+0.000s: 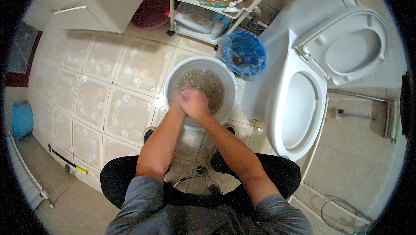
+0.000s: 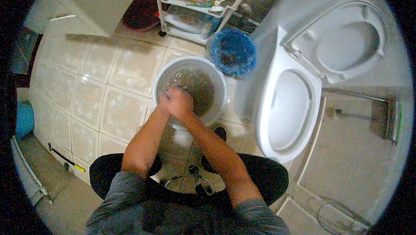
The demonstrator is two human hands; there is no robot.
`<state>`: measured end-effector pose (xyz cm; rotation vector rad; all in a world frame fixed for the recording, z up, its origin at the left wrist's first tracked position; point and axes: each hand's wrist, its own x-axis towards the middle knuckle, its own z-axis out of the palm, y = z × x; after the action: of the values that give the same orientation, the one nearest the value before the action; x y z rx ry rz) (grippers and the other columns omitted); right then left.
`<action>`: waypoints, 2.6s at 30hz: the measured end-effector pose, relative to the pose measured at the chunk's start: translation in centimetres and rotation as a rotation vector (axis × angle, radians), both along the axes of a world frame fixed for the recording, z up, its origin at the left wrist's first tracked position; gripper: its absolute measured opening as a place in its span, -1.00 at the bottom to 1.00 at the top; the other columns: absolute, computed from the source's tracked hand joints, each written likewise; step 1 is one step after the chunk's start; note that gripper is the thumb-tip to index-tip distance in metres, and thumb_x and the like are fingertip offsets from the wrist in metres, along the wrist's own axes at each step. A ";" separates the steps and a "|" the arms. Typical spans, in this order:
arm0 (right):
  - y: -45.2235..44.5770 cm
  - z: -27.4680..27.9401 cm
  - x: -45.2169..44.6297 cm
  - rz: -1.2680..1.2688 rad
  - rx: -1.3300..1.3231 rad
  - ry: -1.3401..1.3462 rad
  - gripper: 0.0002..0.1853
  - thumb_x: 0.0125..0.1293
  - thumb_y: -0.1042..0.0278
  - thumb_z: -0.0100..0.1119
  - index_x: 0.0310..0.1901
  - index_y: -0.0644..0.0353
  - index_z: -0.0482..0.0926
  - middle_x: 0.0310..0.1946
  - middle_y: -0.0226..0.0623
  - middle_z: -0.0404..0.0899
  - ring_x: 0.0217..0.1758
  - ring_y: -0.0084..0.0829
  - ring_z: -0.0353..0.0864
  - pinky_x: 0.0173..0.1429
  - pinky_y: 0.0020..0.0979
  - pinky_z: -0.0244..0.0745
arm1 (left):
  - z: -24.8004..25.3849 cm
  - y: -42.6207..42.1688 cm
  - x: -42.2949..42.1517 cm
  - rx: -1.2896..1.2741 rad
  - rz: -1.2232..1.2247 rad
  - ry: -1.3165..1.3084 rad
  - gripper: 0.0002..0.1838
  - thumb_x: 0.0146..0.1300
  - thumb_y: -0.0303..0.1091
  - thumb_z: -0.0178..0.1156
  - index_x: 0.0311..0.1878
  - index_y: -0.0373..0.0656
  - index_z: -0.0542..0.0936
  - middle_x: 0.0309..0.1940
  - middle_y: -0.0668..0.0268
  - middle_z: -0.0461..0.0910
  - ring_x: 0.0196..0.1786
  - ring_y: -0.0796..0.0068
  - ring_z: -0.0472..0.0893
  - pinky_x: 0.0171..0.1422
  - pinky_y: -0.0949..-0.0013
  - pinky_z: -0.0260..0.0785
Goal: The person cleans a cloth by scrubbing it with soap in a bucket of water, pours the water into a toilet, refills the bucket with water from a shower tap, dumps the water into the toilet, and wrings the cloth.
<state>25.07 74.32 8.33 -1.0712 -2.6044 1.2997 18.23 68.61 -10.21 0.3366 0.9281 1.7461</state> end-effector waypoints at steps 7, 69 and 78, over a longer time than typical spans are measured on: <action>3.7 -8.5 2.6 -0.510 0.244 0.022 -0.58 0.35 0.00 0.05 -0.19 0.23 0.69 -0.29 0.14 0.64 -0.20 0.15 0.63 -0.06 0.01 0.50 | 10.9 4.0 3.0 -0.665 0.132 -0.244 -0.51 0.42 0.01 0.05 0.17 -0.20 0.51 0.08 0.12 0.55 0.09 0.20 0.53 0.24 0.12 0.35; 3.6 -23.8 9.4 -0.302 0.337 -0.106 -0.17 0.24 0.40 0.33 0.47 0.27 0.08 0.27 0.11 0.41 0.19 0.16 0.51 0.28 0.01 0.41 | 3.0 0.4 2.3 -1.024 0.317 0.415 -0.06 0.30 0.36 0.05 0.42 -0.34 0.29 0.31 -0.06 0.43 0.30 -0.04 0.47 0.43 -0.01 0.25; 2.2 -6.0 2.9 -0.477 -0.928 -0.038 -0.37 0.22 0.18 0.40 0.27 0.25 0.45 0.07 -0.12 0.60 0.02 -0.21 0.63 0.06 -0.21 0.56 | 10.4 0.8 -3.1 -0.538 -0.130 -0.672 -0.43 0.33 0.12 0.18 0.15 -0.19 0.53 0.03 0.09 0.61 0.09 0.14 0.60 0.27 -0.02 0.42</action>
<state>27.96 76.51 2.29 -1.6515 -1.5104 2.3597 15.18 69.39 0.18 -0.5047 0.8048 1.2842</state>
